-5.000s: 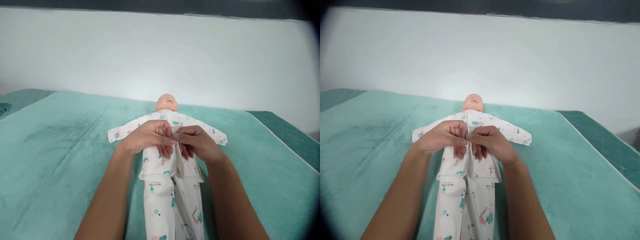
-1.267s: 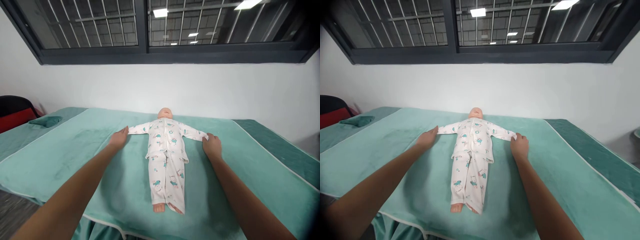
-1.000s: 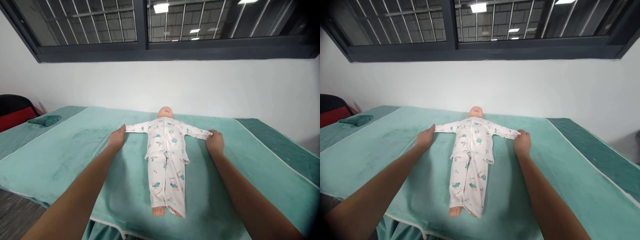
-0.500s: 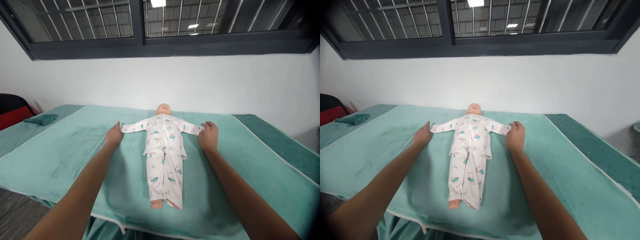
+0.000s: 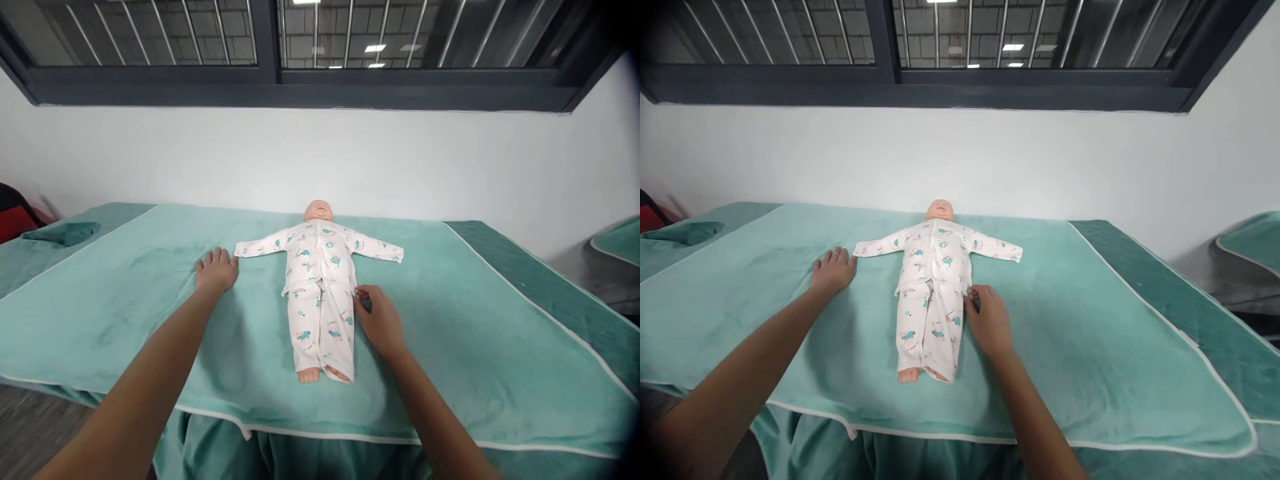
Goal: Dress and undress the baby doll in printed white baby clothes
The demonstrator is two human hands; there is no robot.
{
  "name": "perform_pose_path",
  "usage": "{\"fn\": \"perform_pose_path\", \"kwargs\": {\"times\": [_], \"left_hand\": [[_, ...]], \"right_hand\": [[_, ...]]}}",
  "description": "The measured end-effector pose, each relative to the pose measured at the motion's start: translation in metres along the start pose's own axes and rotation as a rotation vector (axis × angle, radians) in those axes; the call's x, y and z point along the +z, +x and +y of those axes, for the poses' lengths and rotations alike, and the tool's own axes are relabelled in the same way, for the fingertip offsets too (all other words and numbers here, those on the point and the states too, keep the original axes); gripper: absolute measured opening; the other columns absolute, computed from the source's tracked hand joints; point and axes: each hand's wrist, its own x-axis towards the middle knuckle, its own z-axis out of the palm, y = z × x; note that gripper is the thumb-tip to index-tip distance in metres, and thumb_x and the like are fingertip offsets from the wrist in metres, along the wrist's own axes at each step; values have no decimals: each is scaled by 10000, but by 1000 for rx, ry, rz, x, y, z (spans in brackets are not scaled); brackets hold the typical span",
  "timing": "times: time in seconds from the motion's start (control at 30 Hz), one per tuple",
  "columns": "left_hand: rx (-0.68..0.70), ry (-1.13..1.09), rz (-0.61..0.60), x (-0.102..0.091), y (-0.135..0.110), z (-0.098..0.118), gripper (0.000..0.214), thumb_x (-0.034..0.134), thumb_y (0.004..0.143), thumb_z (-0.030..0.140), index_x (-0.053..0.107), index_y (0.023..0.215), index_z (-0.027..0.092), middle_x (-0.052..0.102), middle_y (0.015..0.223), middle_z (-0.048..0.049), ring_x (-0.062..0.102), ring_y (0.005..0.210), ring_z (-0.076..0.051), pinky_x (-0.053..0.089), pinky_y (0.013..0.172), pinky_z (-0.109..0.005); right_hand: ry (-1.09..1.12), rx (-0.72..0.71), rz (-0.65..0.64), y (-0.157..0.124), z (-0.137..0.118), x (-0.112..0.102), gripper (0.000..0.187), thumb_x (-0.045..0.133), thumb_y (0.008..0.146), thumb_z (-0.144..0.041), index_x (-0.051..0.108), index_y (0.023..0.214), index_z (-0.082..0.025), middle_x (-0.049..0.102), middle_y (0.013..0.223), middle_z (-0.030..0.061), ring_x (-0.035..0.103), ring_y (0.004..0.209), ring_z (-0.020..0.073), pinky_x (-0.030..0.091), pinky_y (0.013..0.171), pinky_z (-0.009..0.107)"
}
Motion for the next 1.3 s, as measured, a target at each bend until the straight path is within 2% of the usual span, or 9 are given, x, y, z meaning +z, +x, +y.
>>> {"fn": "perform_pose_path", "kwargs": {"times": [0.13,0.27,0.4,0.5,0.63,0.73,0.87,1.1,1.3], "left_hand": [[-9,11,-30,-6,-17,-1,713,140,953,519,279,1534,130,204,1626,-109,175,1495,-317,171,1185,-545],[-12,8,-45,-12,-35,0,727,138,951,526,279,1533,112,193,1629,-107,165,1497,-320,169,1187,-547],[7,-4,28,-11,-46,0,689,177,955,504,344,1502,119,262,1607,-128,214,1480,-327,197,1172,-555],[21,7,87,-9,-49,0,644,191,960,480,416,1455,135,335,1576,-133,267,1460,-314,231,1159,-536],[30,7,132,-10,-51,0,598,196,967,444,487,1395,144,397,1542,-134,320,1434,-299,245,1154,-511],[32,3,141,-10,-52,0,580,207,968,427,509,1372,138,414,1530,-139,334,1426,-300,249,1150,-509],[36,-3,185,-9,-54,1,548,234,967,407,537,1339,143,439,1512,-140,356,1412,-300,259,1143,-503],[31,-28,183,-12,-58,3,531,253,965,381,545,1337,142,460,1497,-137,371,1403,-311,270,1139,-510],[29,-26,184,-12,-57,4,522,253,962,382,557,1324,159,460,1499,-130,367,1406,-304,272,1137,-511]], "right_hand": [[-21,61,27,7,-2,4,169,475,881,-309,616,863,-218,650,861,34,581,822,208,409,711,324],[216,153,-59,4,-1,-7,204,499,860,-370,620,852,-205,656,812,32,586,773,207,435,730,337],[409,232,-11,13,-23,-20,243,542,840,-401,636,944,-202,671,953,58,605,874,217,470,775,351],[304,-62,30,26,-59,-18,235,556,857,-304,603,1074,-226,622,1137,72,548,1079,229,445,906,385],[-124,-480,-201,43,-102,-1,208,517,874,-127,620,1033,-214,615,1121,72,507,1081,242,359,966,424],[-381,-590,-247,53,-114,14,188,460,898,-77,619,897,-177,613,940,69,509,935,228,337,928,422],[-376,-647,-276,57,-118,25,193,444,930,-76,604,894,-176,598,910,41,489,875,189,329,904,372],[-163,-495,-437,9,-122,-7,59,611,926,-271,609,957,-221,615,989,6,521,952,185,361,865,345],[-275,-474,-594,-53,-117,-34,391,851,697,-353,568,931,-219,613,968,20,565,915,237,412,811,392]]}}
